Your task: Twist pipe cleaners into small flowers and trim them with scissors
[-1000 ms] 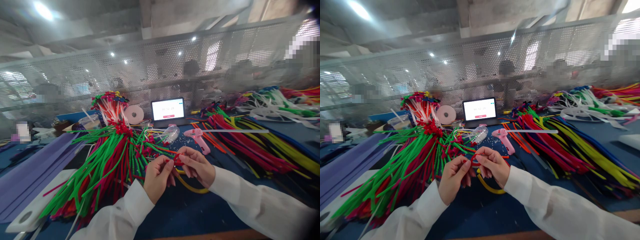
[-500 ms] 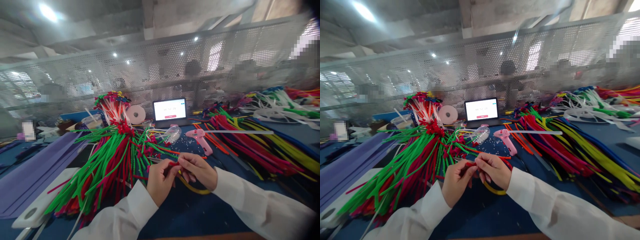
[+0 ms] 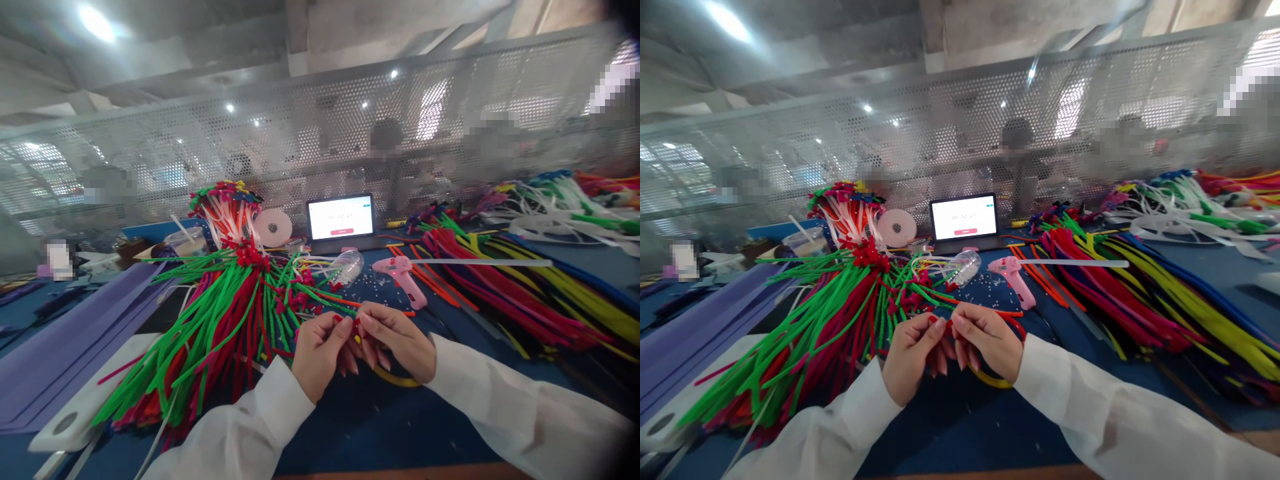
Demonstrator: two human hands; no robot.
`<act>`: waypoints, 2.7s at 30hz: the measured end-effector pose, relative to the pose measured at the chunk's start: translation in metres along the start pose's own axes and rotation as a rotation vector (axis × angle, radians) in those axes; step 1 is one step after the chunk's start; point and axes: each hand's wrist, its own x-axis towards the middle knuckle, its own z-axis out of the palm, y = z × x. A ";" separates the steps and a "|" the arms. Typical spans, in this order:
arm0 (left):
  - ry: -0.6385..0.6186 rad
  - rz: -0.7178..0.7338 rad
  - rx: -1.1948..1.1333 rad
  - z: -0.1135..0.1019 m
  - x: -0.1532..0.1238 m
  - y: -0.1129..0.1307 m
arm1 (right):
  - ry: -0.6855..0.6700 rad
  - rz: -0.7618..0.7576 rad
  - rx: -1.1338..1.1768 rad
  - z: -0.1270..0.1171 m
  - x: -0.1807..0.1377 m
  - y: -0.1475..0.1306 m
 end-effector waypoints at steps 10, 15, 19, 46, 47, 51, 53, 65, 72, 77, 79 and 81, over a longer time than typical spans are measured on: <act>-0.004 -0.016 -0.160 0.001 0.001 0.001 | -0.029 0.040 0.136 -0.001 0.000 -0.001; 0.037 -0.010 -0.080 -0.001 0.001 0.001 | 0.007 0.061 0.204 -0.002 0.001 -0.002; 0.038 0.009 0.003 -0.001 0.001 0.000 | -0.027 0.087 0.163 -0.003 0.001 -0.002; -0.035 0.104 0.267 -0.004 0.000 -0.002 | -0.008 0.106 -0.095 -0.006 0.004 0.001; -0.032 0.080 0.219 -0.004 0.001 -0.002 | -0.010 0.114 -0.058 -0.007 0.004 0.001; 0.036 -0.030 0.032 -0.004 0.006 -0.001 | 0.026 0.143 0.132 -0.010 0.006 0.000; 0.067 -0.057 -0.009 -0.005 0.007 -0.001 | 0.039 0.144 0.183 -0.011 0.007 -0.001; -0.005 0.444 0.890 -0.018 0.001 0.002 | 0.002 0.335 0.126 -0.013 0.007 0.005; -0.108 0.972 1.505 -0.023 -0.001 -0.006 | -0.183 0.274 0.073 -0.009 0.004 0.007; -0.104 0.521 1.029 -0.017 -0.004 0.006 | -0.177 0.027 -0.119 -0.008 0.003 0.008; -0.128 0.157 0.563 -0.014 -0.001 0.007 | -0.127 -0.152 -0.353 -0.009 0.002 0.006; -0.185 -0.158 0.123 -0.012 0.003 0.004 | -0.096 -0.402 -0.650 -0.013 0.002 0.004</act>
